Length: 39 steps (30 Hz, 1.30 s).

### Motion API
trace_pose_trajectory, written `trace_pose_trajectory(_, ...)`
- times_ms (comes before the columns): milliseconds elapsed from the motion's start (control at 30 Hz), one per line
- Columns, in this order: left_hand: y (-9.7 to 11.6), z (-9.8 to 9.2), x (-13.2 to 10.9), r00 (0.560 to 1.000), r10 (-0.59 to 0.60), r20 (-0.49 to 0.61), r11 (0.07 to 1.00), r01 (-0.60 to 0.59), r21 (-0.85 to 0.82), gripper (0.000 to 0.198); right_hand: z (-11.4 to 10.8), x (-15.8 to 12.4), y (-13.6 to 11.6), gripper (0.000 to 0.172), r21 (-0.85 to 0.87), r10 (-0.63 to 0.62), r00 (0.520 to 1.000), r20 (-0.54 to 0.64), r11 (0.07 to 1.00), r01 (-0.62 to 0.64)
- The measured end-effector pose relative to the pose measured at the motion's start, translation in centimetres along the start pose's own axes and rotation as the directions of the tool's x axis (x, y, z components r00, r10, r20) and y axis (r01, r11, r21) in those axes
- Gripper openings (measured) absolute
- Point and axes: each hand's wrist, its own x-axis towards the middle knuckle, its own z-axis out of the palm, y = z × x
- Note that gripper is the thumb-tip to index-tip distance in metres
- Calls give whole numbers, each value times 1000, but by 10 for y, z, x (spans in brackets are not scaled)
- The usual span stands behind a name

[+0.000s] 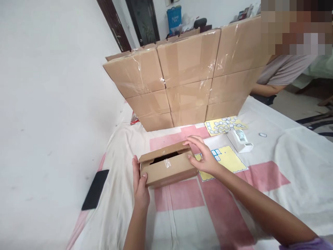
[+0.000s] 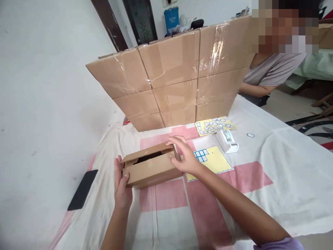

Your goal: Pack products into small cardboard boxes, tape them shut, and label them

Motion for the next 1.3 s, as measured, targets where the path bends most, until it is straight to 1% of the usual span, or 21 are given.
trace_pose_trajectory(67, 1, -6, 4, 996, 56, 73, 994, -62, 93, 48, 0, -7, 1, 46, -79, -122, 992, -13, 990, 120)
trace_pose_trajectory(133, 4, -12, 8, 980, 142, 142, 951, -175, 256, 38, 0, -15, 3, 36, -128, -182, 983, 5, 975, 182)
trace_pose_trajectory(267, 21, -13, 15, 939, 242, 244, 782, -337, 525, 36, 1, -20, 3, 31, -211, -160, 986, 53, 963, 168)
trace_pose_trajectory(400, 43, 14, 8, 845, 268, 462, 505, -532, 680, 44, 0, -18, 0, 30, -272, -125, 987, 104, 951, 149)
trace_pose_trajectory(467, 49, 31, 0, 827, 286, 485, 426, -563, 708, 47, -1, -18, 0, 32, -280, -107, 988, 108, 951, 133)
trace_pose_trajectory(533, 51, 43, -6, 831, 294, 472, 368, -554, 747, 48, 0, -18, 0, 34, -280, -92, 989, 114, 952, 121)
trace_pose_trajectory(667, 50, 51, -11, 843, 288, 454, 325, -532, 782, 46, 6, -19, -4, 38, -273, -69, 989, 133, 956, 103)
trace_pose_trajectory(767, 52, 49, -11, 845, 296, 446, 343, -530, 776, 43, 6, -23, -14, 41, -249, -22, 990, 138, 967, 56)
trace_pose_trajectory(833, 53, 50, -11, 852, 305, 425, 373, -518, 770, 41, -8, -29, -17, 41, -222, 48, 995, 83, 975, -28)
trace_pose_trajectory(867, 53, 50, -10, 858, 305, 413, 384, -508, 771, 39, -22, -33, -15, 41, -216, 109, 994, 12, 971, -104)
trace_pose_trajectory(900, 54, 52, -9, 863, 300, 406, 385, -499, 776, 38, -41, -38, -11, 40, -211, 207, 974, -94, 952, -223)
trace_pose_trajectory(933, 55, 54, -8, 866, 298, 401, 375, -493, 785, 36, -64, -44, -5, 39, -198, 325, 920, -218, 909, -368)
trace_pose_trajectory(967, 56, 56, -6, 866, 302, 400, 354, -491, 796, 35, -89, -50, 2, 36, -171, 442, 828, -344, 838, -518)
trace_pose_trajectory(1000, 58, 60, -6, 862, 312, 399, 331, -492, 805, 33, -115, -56, 9, 33, -118, 572, 689, -445, 725, -678)
trace_pose_trajectory(1033, 61, 65, -6, 856, 333, 396, 315, -497, 809, 31, -140, -62, 17, 32, -88, 640, 597, -484, 643, -761)
trace_pose_trajectory(1100, 70, 80, -12, 840, 400, 366, 334, -505, 796, 28, -181, -71, 33, 27, -37, 752, 461, -471, 505, -862)
trace_pose_trajectory(1133, 74, 90, -17, 833, 433, 345, 368, -512, 776, 28, -196, -73, 41, 25, -22, 799, 417, -433, 453, -891)
trace_pose_trajectory(1200, 81, 116, -34, 808, 488, 331, 452, -558, 696, 30, -212, -73, 55, 20, 6, 886, 322, -334, 344, -939)
trace_pose_trajectory(1233, 81, 131, -44, 786, 501, 362, 484, -602, 636, 32, -215, -70, 62, 18, 13, 919, 277, -281, 292, -956)
trace_pose_trajectory(1267, 79, 149, -53, 748, 500, 436, 511, -661, 550, 33, -216, -66, 68, 16, 15, 944, 234, -232, 244, -970)
trace_pose_trajectory(1300, 74, 169, -61, 688, 477, 546, 538, -720, 437, 33, -217, -62, 73, 15, 12, 963, 194, -189, 200, -980)
